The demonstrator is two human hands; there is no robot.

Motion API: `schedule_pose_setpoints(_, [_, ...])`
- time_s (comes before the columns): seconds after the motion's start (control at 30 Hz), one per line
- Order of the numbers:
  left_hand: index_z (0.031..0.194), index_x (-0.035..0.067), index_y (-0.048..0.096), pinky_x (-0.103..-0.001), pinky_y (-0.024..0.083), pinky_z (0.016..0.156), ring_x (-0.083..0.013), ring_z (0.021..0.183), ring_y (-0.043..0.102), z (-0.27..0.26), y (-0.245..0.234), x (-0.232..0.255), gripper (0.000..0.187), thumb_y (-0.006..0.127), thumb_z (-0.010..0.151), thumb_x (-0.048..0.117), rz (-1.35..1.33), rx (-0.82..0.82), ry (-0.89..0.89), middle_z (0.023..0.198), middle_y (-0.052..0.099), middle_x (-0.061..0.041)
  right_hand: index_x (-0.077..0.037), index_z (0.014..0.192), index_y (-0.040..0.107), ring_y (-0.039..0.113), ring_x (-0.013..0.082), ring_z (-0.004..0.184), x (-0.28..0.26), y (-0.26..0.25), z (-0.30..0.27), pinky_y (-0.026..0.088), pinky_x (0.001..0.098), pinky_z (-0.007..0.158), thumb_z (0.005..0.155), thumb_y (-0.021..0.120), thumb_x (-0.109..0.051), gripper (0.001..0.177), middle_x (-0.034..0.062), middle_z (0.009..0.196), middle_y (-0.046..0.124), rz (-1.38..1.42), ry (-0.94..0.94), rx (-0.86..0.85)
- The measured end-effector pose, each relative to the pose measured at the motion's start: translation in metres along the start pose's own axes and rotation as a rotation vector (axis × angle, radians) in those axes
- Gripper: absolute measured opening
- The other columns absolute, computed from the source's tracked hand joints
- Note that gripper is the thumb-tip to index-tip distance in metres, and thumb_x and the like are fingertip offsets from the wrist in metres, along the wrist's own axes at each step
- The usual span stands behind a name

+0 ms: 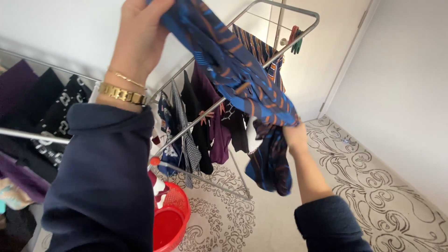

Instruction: The person takes two patterned garments from a red laundry basket, unfolds each one, and hangs them on a metal drying rack using clothespins. The first garment is hung from 00:00 to 00:46, and the second from 00:51 to 01:37.

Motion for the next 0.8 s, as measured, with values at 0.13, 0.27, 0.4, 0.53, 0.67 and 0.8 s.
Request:
schedule_pose_setpoints(0.13, [0.101, 0.012, 0.073, -0.028, 0.053, 0.078, -0.0122, 0.085, 0.068, 0.023, -0.053, -0.045, 0.007, 0.07, 0.101, 0.005, -0.043, 0.102, -0.069, 0.091, 0.074, 0.002, -0.016, 0.116, 0.069, 0.071, 0.0337, 0.107, -0.045, 0.013, 0.051, 0.056, 0.0475, 0.097, 0.08, 0.068, -0.055, 0.053, 0.0101, 0.109, 0.074, 0.138, -0.021, -0.068])
schedule_pose_setpoints(0.27, [0.106, 0.013, 0.073, -0.028, 0.056, 0.082, -0.011, 0.092, 0.069, 0.058, -0.091, -0.078, 0.006, 0.068, 0.102, 0.011, -0.037, 0.084, -0.092, 0.098, 0.075, 0.004, -0.017, 0.116, 0.069, 0.072, 0.0314, 0.108, -0.085, 0.025, 0.096, 0.057, 0.0452, 0.097, 0.081, 0.067, -0.052, 0.05, 0.0089, 0.111, 0.074, 0.236, -0.026, -0.106])
schedule_pose_setpoints(0.4, [0.107, 0.013, 0.075, -0.027, 0.056, 0.084, -0.0106, 0.093, 0.069, 0.103, -0.128, -0.115, 0.006, 0.071, 0.102, 0.012, -0.059, 0.081, -0.096, 0.098, 0.075, 0.004, -0.018, 0.117, 0.069, 0.072, 0.028, 0.109, -0.133, 0.037, 0.144, 0.058, 0.0417, 0.097, 0.082, 0.066, -0.047, 0.046, 0.0071, 0.114, 0.075, 0.396, -0.055, -0.154])
schedule_pose_setpoints(0.53, [0.113, 0.01, 0.068, -0.029, 0.054, 0.084, -0.0123, 0.097, 0.067, 0.135, -0.154, -0.15, 0.012, 0.068, 0.104, 0.018, -0.074, 0.059, -0.1, 0.105, 0.073, 0.0, -0.018, 0.117, 0.07, 0.073, 0.0245, 0.11, -0.168, 0.045, 0.183, 0.06, 0.0382, 0.097, 0.083, 0.065, -0.042, 0.042, 0.0053, 0.117, 0.075, 0.569, -0.086, -0.189])
schedule_pose_setpoints(0.67, [0.119, 0.011, 0.07, -0.03, 0.061, 0.094, -0.014, 0.108, 0.071, 0.157, -0.168, -0.178, 0.026, 0.066, 0.102, 0.03, -0.041, -0.013, -0.141, 0.114, 0.075, 0.001, -0.019, 0.117, 0.07, 0.073, 0.0222, 0.111, -0.2, 0.048, 0.21, 0.061, 0.0358, 0.098, 0.084, 0.064, -0.039, 0.039, 0.0041, 0.119, 0.076, 0.693, -0.101, -0.176])
schedule_pose_setpoints(0.8, [0.115, 0.01, 0.073, -0.032, 0.066, 0.097, -0.0138, 0.107, 0.075, 0.175, -0.174, -0.217, 0.025, 0.069, 0.098, 0.029, -0.086, 0.055, -0.235, 0.111, 0.078, -0.001, -0.02, 0.118, 0.07, 0.074, 0.0188, 0.112, -0.213, 0.046, 0.214, 0.062, 0.0323, 0.098, 0.085, 0.063, -0.033, 0.036, 0.0023, 0.122, 0.076, 0.843, -0.137, -0.19])
Point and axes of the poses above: each hand's wrist, its own z-axis towards the middle knuckle, its own y-axis out of the palm, x = y × z, the point moved 6 cm from there along z, towards the middle knuckle
